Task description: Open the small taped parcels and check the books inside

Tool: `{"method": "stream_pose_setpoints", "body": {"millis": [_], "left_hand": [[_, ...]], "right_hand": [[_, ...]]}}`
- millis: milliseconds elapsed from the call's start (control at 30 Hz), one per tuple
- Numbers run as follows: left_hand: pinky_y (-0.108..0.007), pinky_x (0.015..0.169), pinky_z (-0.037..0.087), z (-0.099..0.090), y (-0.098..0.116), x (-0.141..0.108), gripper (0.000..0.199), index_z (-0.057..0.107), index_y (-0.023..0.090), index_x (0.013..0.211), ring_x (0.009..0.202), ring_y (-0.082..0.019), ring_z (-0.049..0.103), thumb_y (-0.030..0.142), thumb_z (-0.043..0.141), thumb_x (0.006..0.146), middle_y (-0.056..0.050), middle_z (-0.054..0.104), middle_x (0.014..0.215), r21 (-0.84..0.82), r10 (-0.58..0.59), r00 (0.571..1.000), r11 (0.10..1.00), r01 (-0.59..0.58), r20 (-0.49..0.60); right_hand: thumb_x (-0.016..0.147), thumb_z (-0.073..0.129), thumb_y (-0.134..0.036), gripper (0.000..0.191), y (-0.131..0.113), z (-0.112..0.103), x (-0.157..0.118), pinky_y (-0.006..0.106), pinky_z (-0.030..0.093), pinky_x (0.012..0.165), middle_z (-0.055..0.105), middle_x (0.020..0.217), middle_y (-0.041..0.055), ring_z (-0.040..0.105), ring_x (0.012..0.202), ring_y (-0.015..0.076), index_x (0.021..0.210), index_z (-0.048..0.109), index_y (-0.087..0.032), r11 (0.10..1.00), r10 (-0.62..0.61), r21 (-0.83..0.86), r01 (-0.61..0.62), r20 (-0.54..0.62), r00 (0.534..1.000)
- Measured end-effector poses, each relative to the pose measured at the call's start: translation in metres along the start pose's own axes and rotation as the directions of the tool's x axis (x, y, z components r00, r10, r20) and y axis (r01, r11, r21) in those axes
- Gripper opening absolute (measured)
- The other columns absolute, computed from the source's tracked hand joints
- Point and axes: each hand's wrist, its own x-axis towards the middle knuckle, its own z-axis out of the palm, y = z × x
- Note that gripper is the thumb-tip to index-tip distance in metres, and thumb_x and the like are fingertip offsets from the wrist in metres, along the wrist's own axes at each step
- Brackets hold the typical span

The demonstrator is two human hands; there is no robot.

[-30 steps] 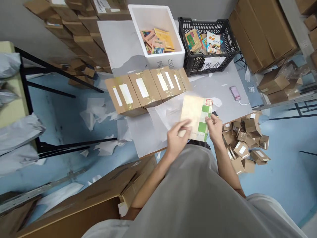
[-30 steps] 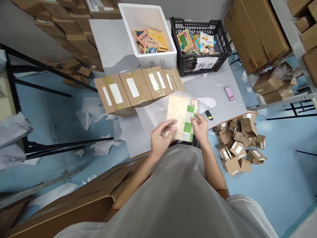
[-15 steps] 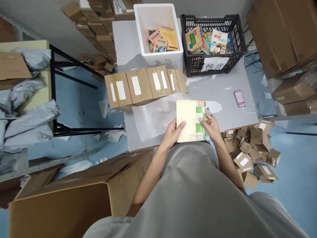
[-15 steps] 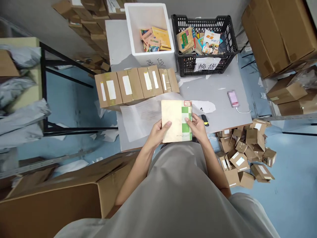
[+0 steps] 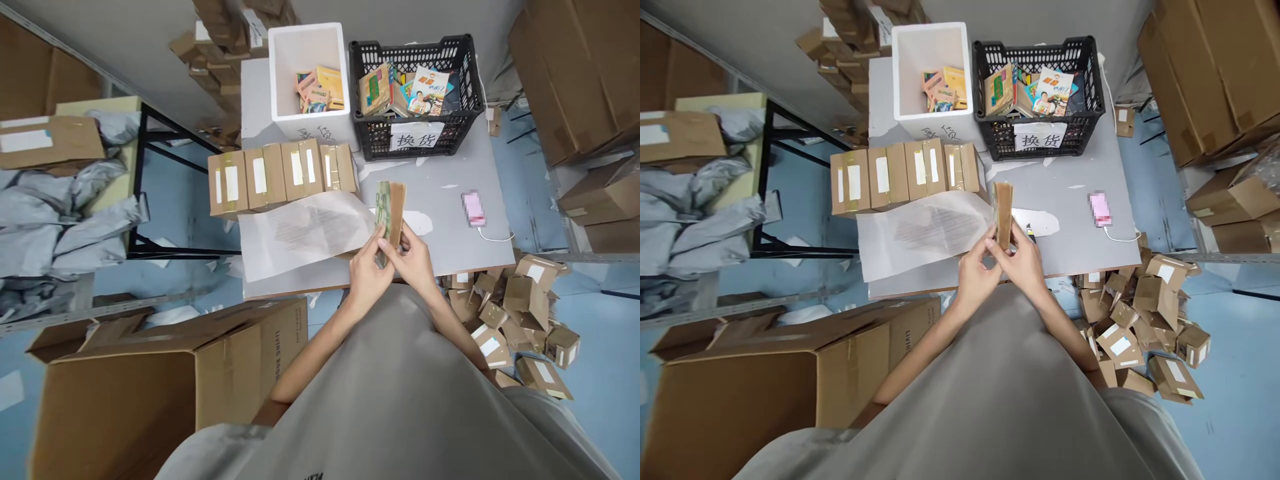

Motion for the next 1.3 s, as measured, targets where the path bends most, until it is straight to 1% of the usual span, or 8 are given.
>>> {"method": "stream_pose_setpoints", "body": {"millis": [133,267,500,767,933,1067,1200,1300], "left_hand": [[-0.052,0.128,0.058,0.009,-0.003,0.007,0.043,0.081,0.028,0.143,0.155,-0.035,0.067,0.047,0.079,0.105,-0.013,0.075,0.159,-0.136,0.048,0.996,0.990,-0.037,0.080],[-0.049,0.124,0.060,-0.008,-0.026,0.032,0.067,0.076,0.025,0.149,0.152,-0.035,0.069,0.062,0.090,0.095,-0.016,0.071,0.164,-0.285,-0.120,0.992,0.953,0.107,-0.029],[-0.041,0.088,0.072,-0.026,-0.035,0.045,0.070,0.086,0.016,0.117,0.104,-0.033,0.087,0.065,0.105,0.071,-0.017,0.089,0.117,-0.482,-0.351,0.870,0.729,0.486,0.346],[-0.041,0.084,0.072,-0.012,-0.030,0.041,0.076,0.082,0.017,0.120,0.102,-0.032,0.088,0.059,0.110,0.063,-0.016,0.090,0.118,-0.484,-0.379,0.924,0.800,0.354,0.048],[-0.045,0.100,0.071,0.007,-0.024,0.032,0.070,0.081,0.016,0.128,0.112,-0.033,0.088,0.059,0.101,0.077,-0.016,0.089,0.122,-0.370,-0.245,0.963,0.910,0.188,-0.114],[-0.052,0.114,0.067,0.021,-0.006,0.013,0.041,0.086,0.025,0.130,0.119,-0.032,0.086,0.046,0.089,0.094,-0.010,0.089,0.129,-0.112,-0.048,0.979,0.993,0.026,-0.196],[-0.051,0.113,0.067,0.011,0.011,0.008,0.032,0.089,0.032,0.130,0.118,-0.030,0.084,0.038,0.086,0.098,-0.007,0.086,0.136,0.076,0.152,0.988,0.986,-0.148,-0.040],[-0.054,0.116,0.065,-0.010,0.008,0.022,0.046,0.085,0.028,0.137,0.134,-0.034,0.078,0.048,0.091,0.096,-0.012,0.082,0.146,0.102,0.174,0.984,0.980,-0.170,-0.030]], "right_hand": [[0.096,0.080,-0.074,0.064,0.008,-0.034,0.015,0.048,0.072,0.104,0.088,0.125,0.0105,0.085,0.116,0.0329,0.134,0.081,-0.022,0.975,0.040,0.219,-0.036,-0.013,0.999],[0.090,0.086,-0.075,0.069,0.015,-0.065,0.015,0.048,0.073,0.099,0.089,0.125,0.0094,0.083,0.121,0.0345,0.136,0.081,-0.024,0.933,0.131,0.327,-0.150,0.081,0.988],[0.088,0.086,-0.078,0.074,0.024,-0.077,0.015,0.044,0.073,0.093,0.089,0.126,0.0099,0.084,0.114,0.0312,0.138,0.081,-0.024,0.924,0.165,0.310,-0.225,0.209,0.964],[0.094,0.082,-0.070,0.067,0.033,-0.066,0.023,0.055,0.067,0.115,0.080,0.151,0.0186,0.078,0.139,0.0351,0.143,0.081,-0.023,0.998,0.009,0.065,0.003,-0.195,0.981],[0.097,0.080,-0.068,0.064,0.010,-0.038,0.010,0.051,0.073,0.103,0.079,0.153,0.0167,0.081,0.135,0.0369,0.144,0.079,-0.025,0.999,0.038,0.030,-0.039,0.016,0.999],[0.089,0.089,-0.068,0.066,0.004,-0.017,0.008,0.044,0.074,0.096,0.084,0.140,0.0119,0.084,0.121,0.0323,0.139,0.077,-0.027,1.000,-0.001,0.001,0.001,-0.045,0.999],[0.091,0.080,-0.075,0.052,0.015,-0.020,0.018,0.040,0.070,0.086,0.085,0.096,0.0063,0.081,0.090,0.0261,0.102,0.075,-0.024,0.996,0.032,0.085,-0.019,-0.160,0.987],[0.087,0.080,-0.079,0.056,0.023,-0.034,0.026,0.043,0.070,0.089,0.085,0.096,0.0052,0.080,0.092,0.0275,0.100,0.075,-0.025,0.980,0.066,0.195,-0.046,-0.102,0.993]]}}
